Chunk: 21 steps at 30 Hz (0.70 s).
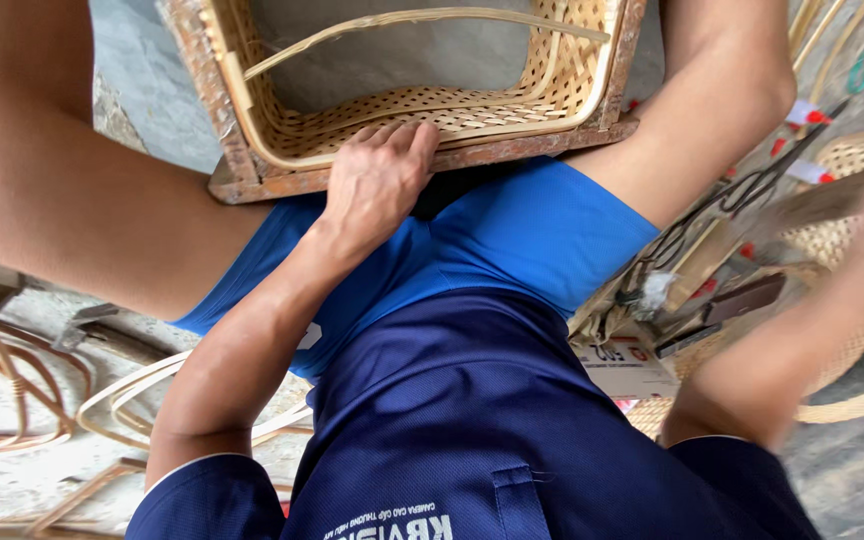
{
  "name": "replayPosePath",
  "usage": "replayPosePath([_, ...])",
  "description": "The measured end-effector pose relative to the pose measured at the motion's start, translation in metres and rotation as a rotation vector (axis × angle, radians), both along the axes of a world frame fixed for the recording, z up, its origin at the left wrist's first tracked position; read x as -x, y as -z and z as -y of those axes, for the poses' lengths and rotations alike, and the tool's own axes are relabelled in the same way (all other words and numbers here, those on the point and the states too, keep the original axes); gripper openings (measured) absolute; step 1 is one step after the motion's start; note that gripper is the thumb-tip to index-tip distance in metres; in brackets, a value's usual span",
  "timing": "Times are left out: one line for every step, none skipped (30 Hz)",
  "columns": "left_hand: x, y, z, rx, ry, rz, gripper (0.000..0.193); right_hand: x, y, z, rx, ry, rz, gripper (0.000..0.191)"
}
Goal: The person sits on the floor and assembles a rectangular woven basket using a wooden mold. They insert thin bamboo strips into the mold, apply glue to the joints, and use a wooden mallet to tap the strips into place. The person also uses pliers to trim excess material and a knife to cut strips to length.
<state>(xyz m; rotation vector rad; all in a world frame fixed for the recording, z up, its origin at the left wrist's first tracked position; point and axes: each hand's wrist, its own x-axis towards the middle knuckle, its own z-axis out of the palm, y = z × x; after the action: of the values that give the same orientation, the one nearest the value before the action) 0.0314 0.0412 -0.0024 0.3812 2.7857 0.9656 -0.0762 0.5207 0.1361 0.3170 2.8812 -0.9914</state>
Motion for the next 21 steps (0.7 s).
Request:
replayPosePath([0.000,0.000,-0.001,-0.006,0.009,-0.021,0.022,-0.014,0.028,-0.008,-0.072,0.066,0.025,0.040])
replayPosePath([0.000,-0.001,-0.001,-0.012,0.017,-0.040,0.029,-0.032,0.054,-0.012,-0.125,0.118,0.056,0.041])
replayPosePath([0.001,-0.001,-0.002,-0.016,0.021,-0.060,0.036,-0.052,0.081,-0.012,-0.194,0.147,0.107,0.042])
replayPosePath([0.002,-0.001,-0.002,-0.012,0.034,-0.039,0.037,-0.073,0.101,-0.011,-0.240,0.164,0.152,0.043])
replayPosePath([0.002,-0.001,-0.002,-0.008,0.047,-0.017,0.039,-0.091,0.119,-0.010,-0.282,0.174,0.205,0.044])
replayPosePath([0.003,-0.001,-0.002,-0.004,0.062,0.010,0.041,-0.104,0.130,-0.010,-0.296,0.158,0.213,0.045])
replayPosePath([0.004,0.000,-0.002,-0.008,0.067,0.020,0.041,-0.112,0.135,-0.009,-0.305,0.149,0.198,0.046])
replayPosePath([0.005,0.000,-0.002,-0.010,0.069,0.025,0.041,-0.113,0.134,-0.008,-0.307,0.140,0.139,0.048])
replayPosePath([0.005,0.002,-0.002,-0.010,0.067,0.030,0.041,-0.111,0.128,-0.004,-0.280,0.117,-0.002,0.041])
replayPosePath([0.006,0.003,-0.002,-0.005,0.076,0.031,0.041,-0.103,0.120,0.004,-0.254,0.091,-0.139,0.035])
replayPosePath([0.006,0.004,-0.003,-0.001,0.084,0.030,0.041,-0.092,0.111,0.018,-0.226,0.061,-0.278,0.028])
replayPosePath([0.007,0.005,-0.003,0.000,0.091,0.030,0.041,-0.077,0.098,0.035,-0.181,-0.008,-0.387,0.034])
replayPosePath([0.007,0.005,-0.004,-0.001,0.095,0.038,0.041,-0.063,0.090,0.060,-0.119,-0.128,-0.409,0.040])
replayPosePath([0.007,0.006,-0.004,-0.003,0.099,0.039,0.041,-0.050,0.086,0.090,-0.047,-0.284,-0.391,0.047])
replayPosePath([0.008,0.006,-0.004,-0.008,0.100,0.038,0.042,-0.038,0.084,0.120,0.019,-0.492,-0.311,0.053])
replayPosePath([0.008,0.006,-0.004,-0.014,0.095,0.041,0.041,-0.029,0.090,0.154,0.062,-0.734,-0.216,0.059])
replayPosePath([0.009,0.006,-0.003,-0.020,0.089,0.043,0.040,-0.020,0.096,0.183,0.058,-0.948,-0.154,0.065])
replayPosePath([0.009,0.006,-0.003,-0.024,0.083,0.047,0.039,-0.012,0.104,0.209,0.019,-1.080,-0.116,0.072])
replayPosePath([0.009,0.006,-0.002,-0.022,0.085,0.055,0.039,-0.007,0.112,0.229,0.007,-1.176,-0.073,0.078])
replayPosePath([0.009,0.006,-0.002,-0.021,0.089,0.061,0.039,-0.004,0.114,0.240,0.033,-1.235,0.014,0.072])
replayPosePath([0.009,0.006,-0.001,-0.019,0.094,0.065,0.039,-0.001,0.119,0.246,0.023,-1.251,0.000,0.069])
